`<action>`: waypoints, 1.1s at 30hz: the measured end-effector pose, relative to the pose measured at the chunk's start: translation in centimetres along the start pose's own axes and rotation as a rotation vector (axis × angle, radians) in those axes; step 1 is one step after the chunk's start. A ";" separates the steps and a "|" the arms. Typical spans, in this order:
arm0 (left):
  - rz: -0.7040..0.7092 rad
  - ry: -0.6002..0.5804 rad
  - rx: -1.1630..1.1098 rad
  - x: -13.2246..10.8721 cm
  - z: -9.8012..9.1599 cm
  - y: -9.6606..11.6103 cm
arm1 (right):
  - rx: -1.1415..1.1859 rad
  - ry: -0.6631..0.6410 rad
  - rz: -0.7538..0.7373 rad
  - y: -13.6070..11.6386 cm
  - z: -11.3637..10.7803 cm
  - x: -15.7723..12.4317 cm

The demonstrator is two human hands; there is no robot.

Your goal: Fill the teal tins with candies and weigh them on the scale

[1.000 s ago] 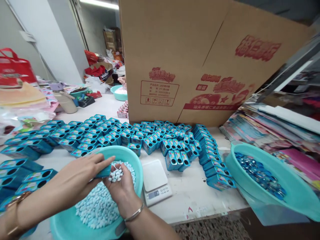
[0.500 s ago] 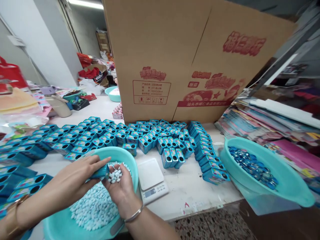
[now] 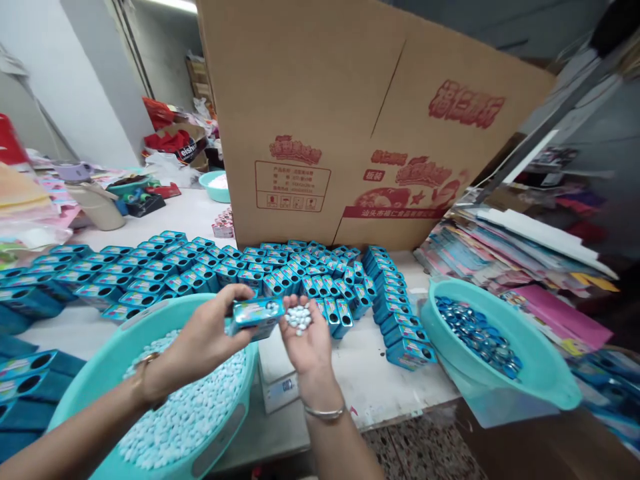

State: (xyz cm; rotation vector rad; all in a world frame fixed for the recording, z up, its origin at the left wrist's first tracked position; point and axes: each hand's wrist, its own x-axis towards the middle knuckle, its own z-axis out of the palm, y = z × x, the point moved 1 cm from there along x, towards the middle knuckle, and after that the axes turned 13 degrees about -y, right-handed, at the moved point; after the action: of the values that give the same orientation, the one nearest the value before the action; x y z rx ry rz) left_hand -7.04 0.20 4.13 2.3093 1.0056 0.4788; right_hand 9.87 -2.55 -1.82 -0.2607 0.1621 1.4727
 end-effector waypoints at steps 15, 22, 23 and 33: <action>0.065 -0.226 0.126 3.5 11.9 -4.9 | -0.019 -0.042 -0.225 -10.2 -7.0 -2.2; -0.043 -0.104 0.317 2.3 7.6 -3.7 | -0.082 -0.016 -0.215 -9.1 -6.2 -1.5; -0.052 -0.108 0.297 2.1 7.0 -3.7 | -0.101 -0.015 -0.212 -8.9 -6.0 -1.4; -0.037 -0.164 0.179 1.4 7.1 -3.8 | -0.335 -0.157 -0.159 -7.2 -3.3 0.4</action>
State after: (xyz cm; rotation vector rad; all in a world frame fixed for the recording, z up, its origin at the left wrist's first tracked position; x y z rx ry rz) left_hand -4.47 0.85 -3.59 2.4362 1.0449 0.1870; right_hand 17.20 -3.66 -4.58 -0.4166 -0.2300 1.3512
